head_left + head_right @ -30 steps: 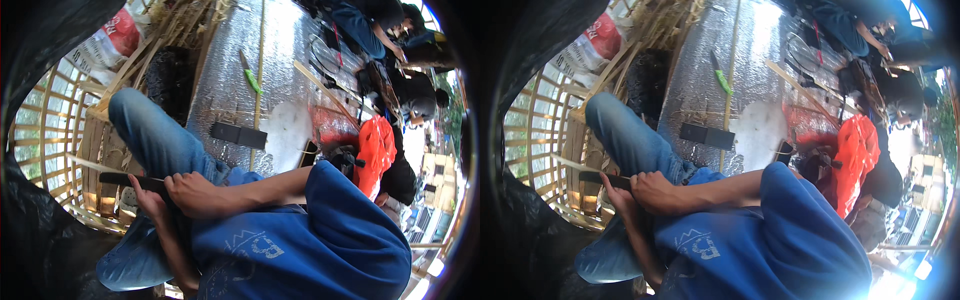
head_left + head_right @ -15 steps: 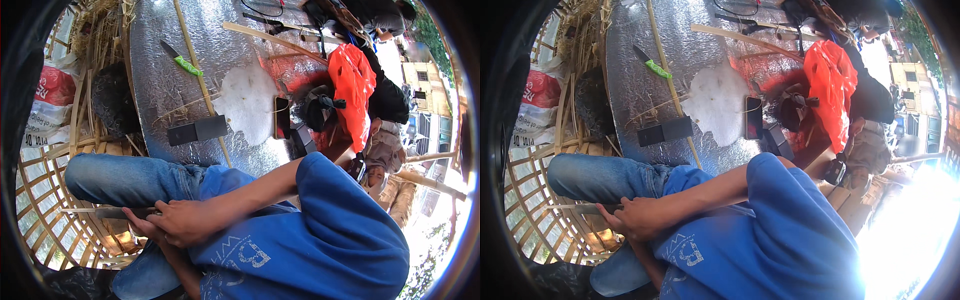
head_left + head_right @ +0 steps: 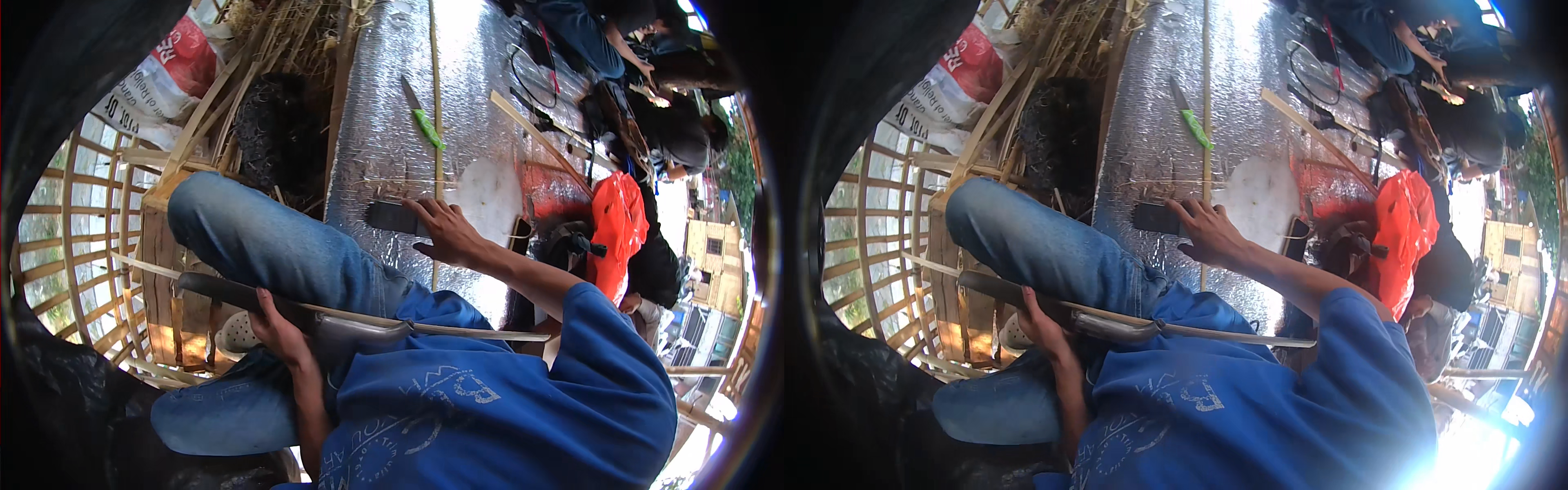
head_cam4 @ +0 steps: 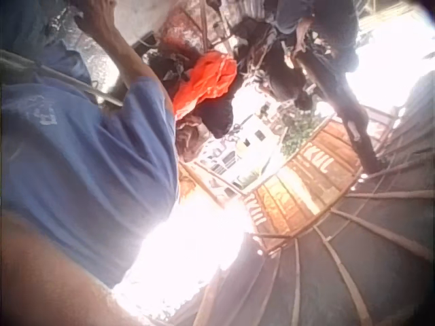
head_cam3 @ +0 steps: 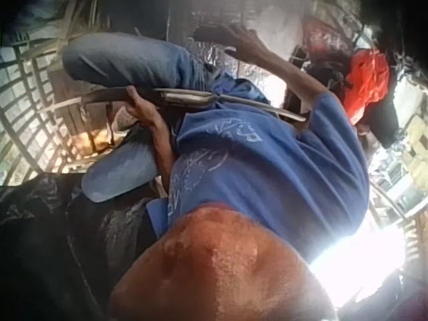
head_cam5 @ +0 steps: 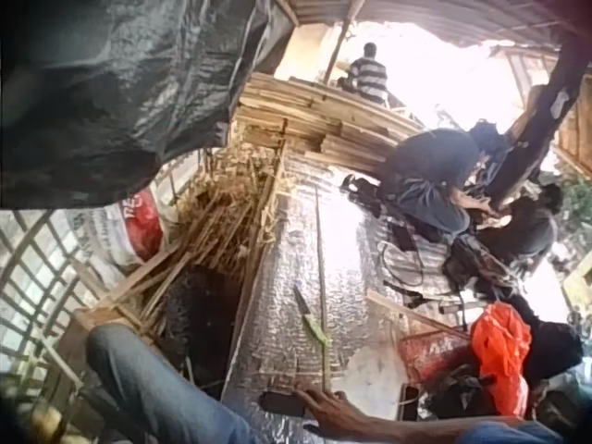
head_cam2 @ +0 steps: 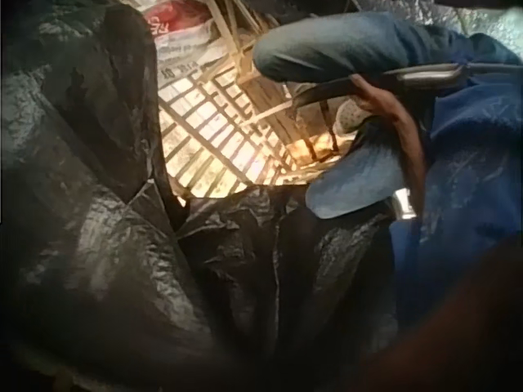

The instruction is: Shaving a bamboo strip with a machete.

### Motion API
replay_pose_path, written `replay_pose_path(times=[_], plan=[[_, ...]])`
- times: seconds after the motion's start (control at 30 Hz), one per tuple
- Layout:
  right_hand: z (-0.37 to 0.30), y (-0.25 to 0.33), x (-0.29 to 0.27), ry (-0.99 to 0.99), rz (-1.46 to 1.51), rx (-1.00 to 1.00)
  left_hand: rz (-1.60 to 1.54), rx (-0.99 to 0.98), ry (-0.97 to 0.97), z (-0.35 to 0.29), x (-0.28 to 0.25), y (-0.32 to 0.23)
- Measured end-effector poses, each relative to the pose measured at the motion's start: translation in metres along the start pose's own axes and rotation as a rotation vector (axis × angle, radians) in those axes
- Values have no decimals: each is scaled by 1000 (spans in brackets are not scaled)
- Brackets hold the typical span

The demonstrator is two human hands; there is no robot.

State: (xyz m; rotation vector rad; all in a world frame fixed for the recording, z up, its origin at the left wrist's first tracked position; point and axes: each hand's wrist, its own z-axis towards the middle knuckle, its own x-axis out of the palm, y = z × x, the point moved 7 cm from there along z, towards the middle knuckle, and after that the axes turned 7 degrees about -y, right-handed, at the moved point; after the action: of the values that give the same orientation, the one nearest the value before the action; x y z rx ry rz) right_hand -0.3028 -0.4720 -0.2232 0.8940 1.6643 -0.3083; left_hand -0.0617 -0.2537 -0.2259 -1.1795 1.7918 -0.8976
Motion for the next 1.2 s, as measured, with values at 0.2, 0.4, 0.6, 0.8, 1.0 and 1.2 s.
replay_pose_path(times=[0.2, 0.4, 0.6, 0.8, 1.0, 1.2], plan=[[17, -21, -26, -95, 219, 235, -78, -28, -39, 4, -9, 5], [12, -129, -80, -489, 89, 660, -52, -15, -29, 6, -9, 6], [9, -213, -37, -521, -104, 735, -25, -15, 3, 11, -7, 15], [-70, -198, -41, -508, 163, 969, -27, 16, -14, 8, -10, 4], [-156, -198, 27, -211, 108, 1206, -48, -1, 8, 9, -2, 6], [-157, -208, 39, -280, 168, 1204, -94, -2, -4, 12, -4, 12]])
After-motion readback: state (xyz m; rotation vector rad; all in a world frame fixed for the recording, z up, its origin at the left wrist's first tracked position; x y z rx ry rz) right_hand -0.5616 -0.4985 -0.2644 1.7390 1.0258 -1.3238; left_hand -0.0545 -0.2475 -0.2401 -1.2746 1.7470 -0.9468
